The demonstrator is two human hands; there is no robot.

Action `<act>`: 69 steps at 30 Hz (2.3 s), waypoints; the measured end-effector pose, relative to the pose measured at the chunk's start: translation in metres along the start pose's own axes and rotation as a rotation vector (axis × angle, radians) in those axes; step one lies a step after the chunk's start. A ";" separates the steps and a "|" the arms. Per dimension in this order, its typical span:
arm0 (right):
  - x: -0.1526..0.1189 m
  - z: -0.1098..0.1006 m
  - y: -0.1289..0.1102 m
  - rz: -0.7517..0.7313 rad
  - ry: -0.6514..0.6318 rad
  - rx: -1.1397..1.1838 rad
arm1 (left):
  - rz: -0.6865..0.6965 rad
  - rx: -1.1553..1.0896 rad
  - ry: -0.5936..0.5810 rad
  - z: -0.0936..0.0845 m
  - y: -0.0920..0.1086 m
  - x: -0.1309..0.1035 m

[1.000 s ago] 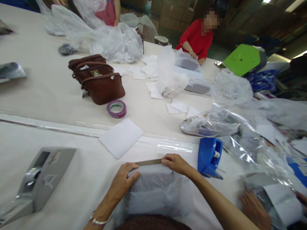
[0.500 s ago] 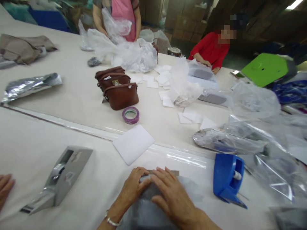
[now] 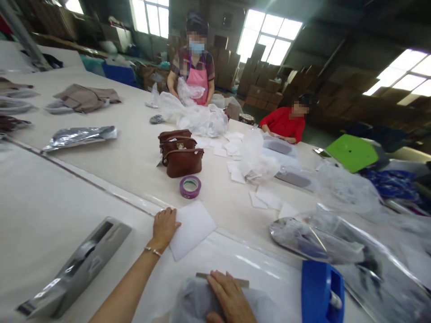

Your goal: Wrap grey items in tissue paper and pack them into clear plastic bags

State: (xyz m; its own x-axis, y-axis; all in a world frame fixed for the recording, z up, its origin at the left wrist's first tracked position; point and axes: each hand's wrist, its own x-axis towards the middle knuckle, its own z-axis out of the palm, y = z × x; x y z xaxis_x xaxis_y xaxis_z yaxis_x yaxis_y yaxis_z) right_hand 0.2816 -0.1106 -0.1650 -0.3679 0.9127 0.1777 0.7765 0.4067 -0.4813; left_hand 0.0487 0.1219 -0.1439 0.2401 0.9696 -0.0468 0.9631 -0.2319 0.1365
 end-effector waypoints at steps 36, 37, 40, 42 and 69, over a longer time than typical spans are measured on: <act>0.141 0.020 0.006 1.076 0.256 1.516 | 0.501 -0.248 0.525 0.029 0.049 -0.087; 0.140 0.021 0.007 1.073 0.256 1.529 | 0.479 -0.254 0.504 0.030 0.049 -0.087; 0.137 0.023 0.009 1.074 0.253 1.545 | 0.392 -0.312 0.443 0.035 0.048 -0.088; 0.137 0.023 0.009 1.074 0.242 1.522 | 0.331 -0.378 0.389 0.038 0.047 -0.088; 0.024 -0.191 -0.058 0.797 0.318 0.814 | 0.433 -0.827 -0.306 -0.174 0.059 -0.079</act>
State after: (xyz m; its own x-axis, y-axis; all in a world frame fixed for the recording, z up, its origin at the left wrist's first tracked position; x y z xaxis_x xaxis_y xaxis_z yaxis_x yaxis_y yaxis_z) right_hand 0.3257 -0.1047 0.0308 0.3060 0.9131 -0.2696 0.1326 -0.3213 -0.9376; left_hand 0.0658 0.0453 0.0399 0.6858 0.7246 -0.0681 0.4236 -0.3213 0.8470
